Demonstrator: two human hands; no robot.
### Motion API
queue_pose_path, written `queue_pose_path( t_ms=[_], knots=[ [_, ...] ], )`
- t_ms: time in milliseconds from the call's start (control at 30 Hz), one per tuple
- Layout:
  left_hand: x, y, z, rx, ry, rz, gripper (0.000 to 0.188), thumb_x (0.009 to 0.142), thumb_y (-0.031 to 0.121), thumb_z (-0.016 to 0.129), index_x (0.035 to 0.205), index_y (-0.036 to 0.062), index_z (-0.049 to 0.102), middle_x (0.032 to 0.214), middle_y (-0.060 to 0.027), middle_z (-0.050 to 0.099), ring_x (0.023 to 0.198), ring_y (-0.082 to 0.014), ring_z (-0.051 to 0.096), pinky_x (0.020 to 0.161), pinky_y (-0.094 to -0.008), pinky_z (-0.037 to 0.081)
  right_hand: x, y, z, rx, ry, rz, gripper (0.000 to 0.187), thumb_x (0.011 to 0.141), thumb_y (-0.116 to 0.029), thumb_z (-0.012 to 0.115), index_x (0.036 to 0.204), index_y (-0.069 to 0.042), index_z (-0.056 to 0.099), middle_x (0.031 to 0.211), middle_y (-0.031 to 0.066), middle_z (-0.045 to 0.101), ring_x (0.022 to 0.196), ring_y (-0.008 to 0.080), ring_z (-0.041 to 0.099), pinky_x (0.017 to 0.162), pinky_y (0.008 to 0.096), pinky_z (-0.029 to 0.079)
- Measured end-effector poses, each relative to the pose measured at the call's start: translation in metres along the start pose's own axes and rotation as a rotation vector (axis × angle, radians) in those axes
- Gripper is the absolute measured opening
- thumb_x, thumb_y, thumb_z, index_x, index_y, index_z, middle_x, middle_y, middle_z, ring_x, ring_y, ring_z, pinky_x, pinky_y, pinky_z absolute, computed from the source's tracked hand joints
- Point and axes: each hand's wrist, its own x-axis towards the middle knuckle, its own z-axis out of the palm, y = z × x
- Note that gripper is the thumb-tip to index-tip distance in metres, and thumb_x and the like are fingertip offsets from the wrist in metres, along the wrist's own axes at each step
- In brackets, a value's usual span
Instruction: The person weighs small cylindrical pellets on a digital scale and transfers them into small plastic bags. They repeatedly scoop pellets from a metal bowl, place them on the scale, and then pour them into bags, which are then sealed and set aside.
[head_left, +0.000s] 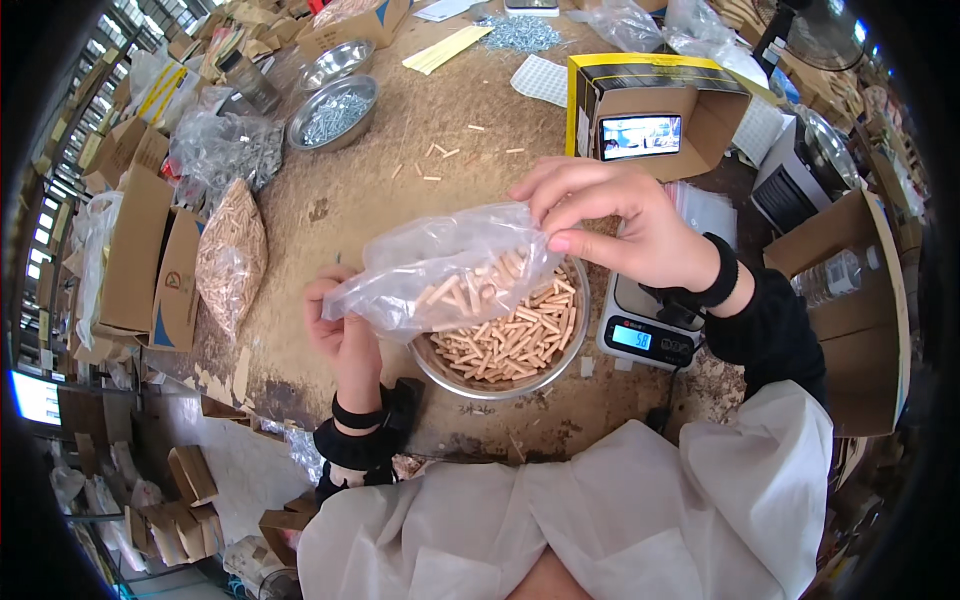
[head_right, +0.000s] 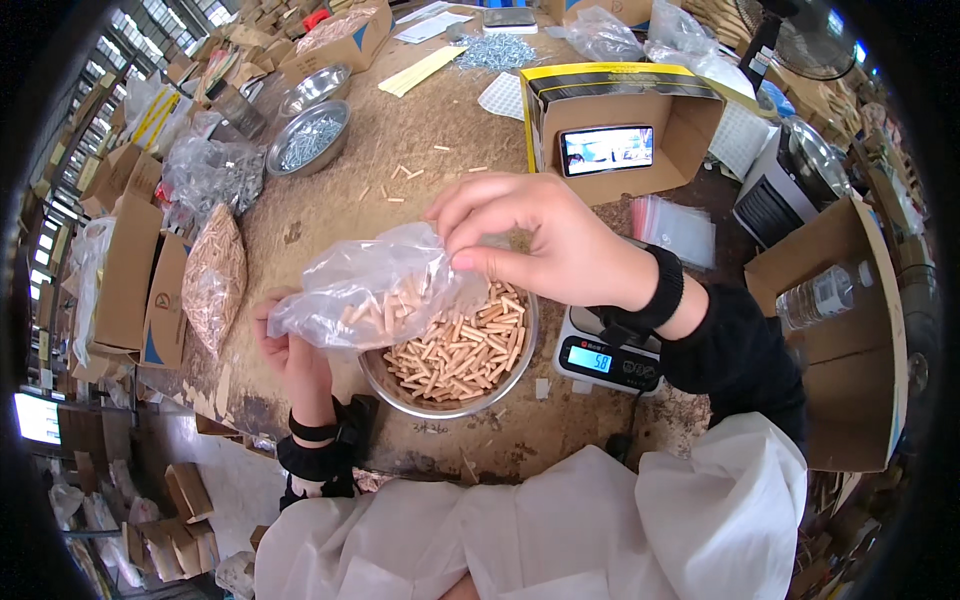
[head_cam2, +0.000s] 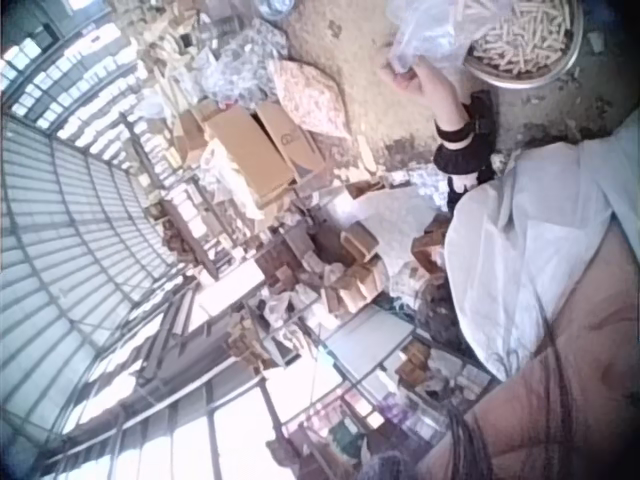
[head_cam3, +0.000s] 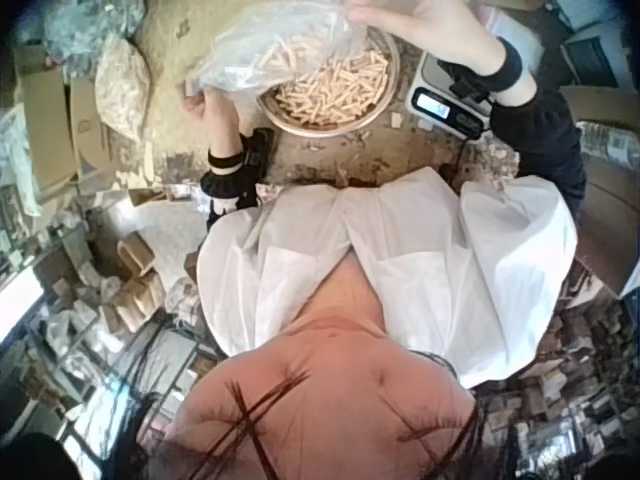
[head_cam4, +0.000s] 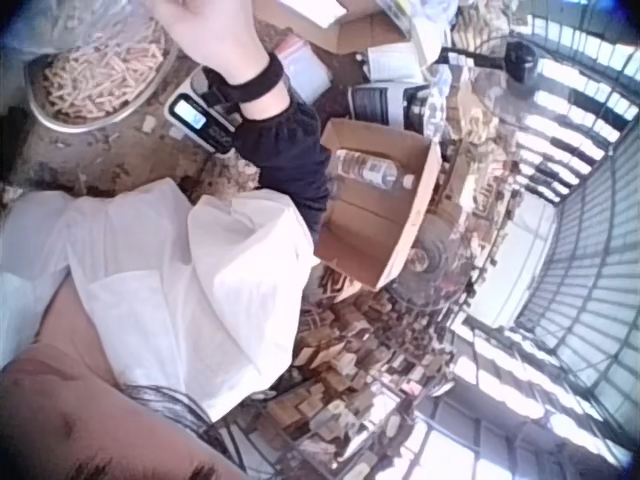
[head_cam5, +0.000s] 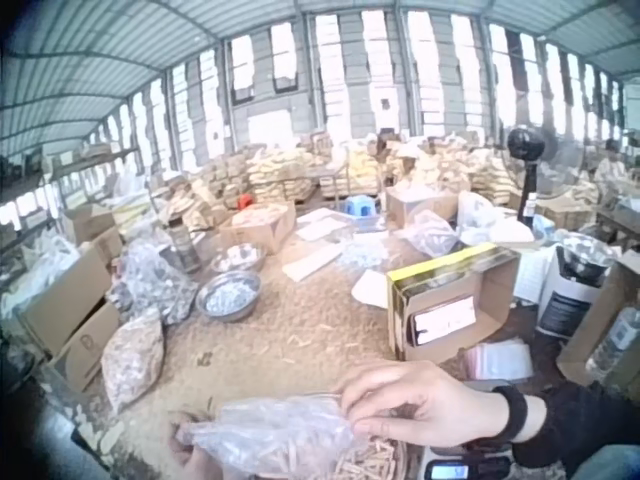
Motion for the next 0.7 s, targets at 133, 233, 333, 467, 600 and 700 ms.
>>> queue_pose_path(
  t_ms=[133, 233, 333, 467, 600, 700],
  knots=[
    [0.011, 0.012, 0.012, -0.011, -0.053, 0.098, 0.017, 0.091, 0.003, 0.059, 0.103, 0.005, 0.048, 0.111, -0.0111, 0.054, 0.1, -0.0186, 0.053, 0.093, -0.0323, 0.043, -0.011, 0.0, -0.005, -0.007, -0.06, 0.085, 0.006, 0.081, 0.0, 0.072, 0.087, 0.0, 0.07, 0.102, 0.0101, 0.065, 0.11, 0.032, 0.062, 0.092, 0.0412, 0.048],
    [0.024, 0.03, 0.021, 0.116, -0.143, 0.137, 0.016, 0.09, 0.004, 0.06, 0.103, 0.0042, 0.051, 0.107, -0.011, 0.055, 0.098, -0.0189, 0.054, 0.091, -0.0316, 0.042, -0.025, 0.003, -0.005, -0.014, -0.043, 0.173, 0.009, 0.078, 0.002, 0.072, 0.086, -0.001, 0.07, 0.104, 0.0105, 0.064, 0.111, 0.0312, 0.062, 0.093, 0.0394, 0.048],
    [0.046, 0.051, 0.035, 0.203, -0.244, 0.083, 0.015, 0.09, 0.005, 0.063, 0.102, 0.0018, 0.055, 0.104, -0.0108, 0.057, 0.096, -0.0186, 0.054, 0.087, -0.0305, 0.042, -0.033, 0.002, -0.004, -0.055, -0.045, 0.25, 0.012, 0.076, 0.003, 0.071, 0.086, -0.001, 0.07, 0.105, 0.0111, 0.064, 0.11, 0.031, 0.061, 0.093, 0.0387, 0.048],
    [0.075, 0.08, 0.051, 0.287, -0.433, 0.136, 0.012, 0.088, 0.004, 0.064, 0.098, -0.001, 0.059, 0.1, -0.0127, 0.059, 0.093, -0.0214, 0.056, 0.084, -0.0307, 0.043, -0.039, 0.006, 0.001, -0.097, -0.02, 0.212, 0.013, 0.076, 0.0, 0.073, 0.089, -0.002, 0.07, 0.103, 0.0122, 0.066, 0.097, 0.0266, 0.064, 0.086, 0.0346, 0.05],
    [0.082, 0.094, 0.059, 0.365, -0.521, 0.125, 0.012, 0.086, 0.003, 0.063, 0.097, -0.0012, 0.059, 0.1, -0.0128, 0.059, 0.093, -0.0217, 0.056, 0.084, -0.031, 0.043, -0.045, 0.006, 0.0, -0.098, -0.006, 0.23, 0.014, 0.075, 0.0, 0.073, 0.089, -0.002, 0.069, 0.101, 0.0118, 0.066, 0.097, 0.0274, 0.063, 0.087, 0.0355, 0.049],
    [0.081, 0.084, 0.05, 0.322, -0.501, 0.101, 0.011, 0.087, 0.002, 0.062, 0.098, -0.0008, 0.059, 0.103, -0.0121, 0.059, 0.096, -0.0206, 0.056, 0.085, -0.0302, 0.042, -0.046, 0.006, -0.001, -0.11, -0.007, 0.247, 0.012, 0.077, 0.0, 0.071, 0.088, -0.002, 0.068, 0.106, 0.0115, 0.065, 0.1, 0.0269, 0.062, 0.089, 0.036, 0.048]
  ],
)
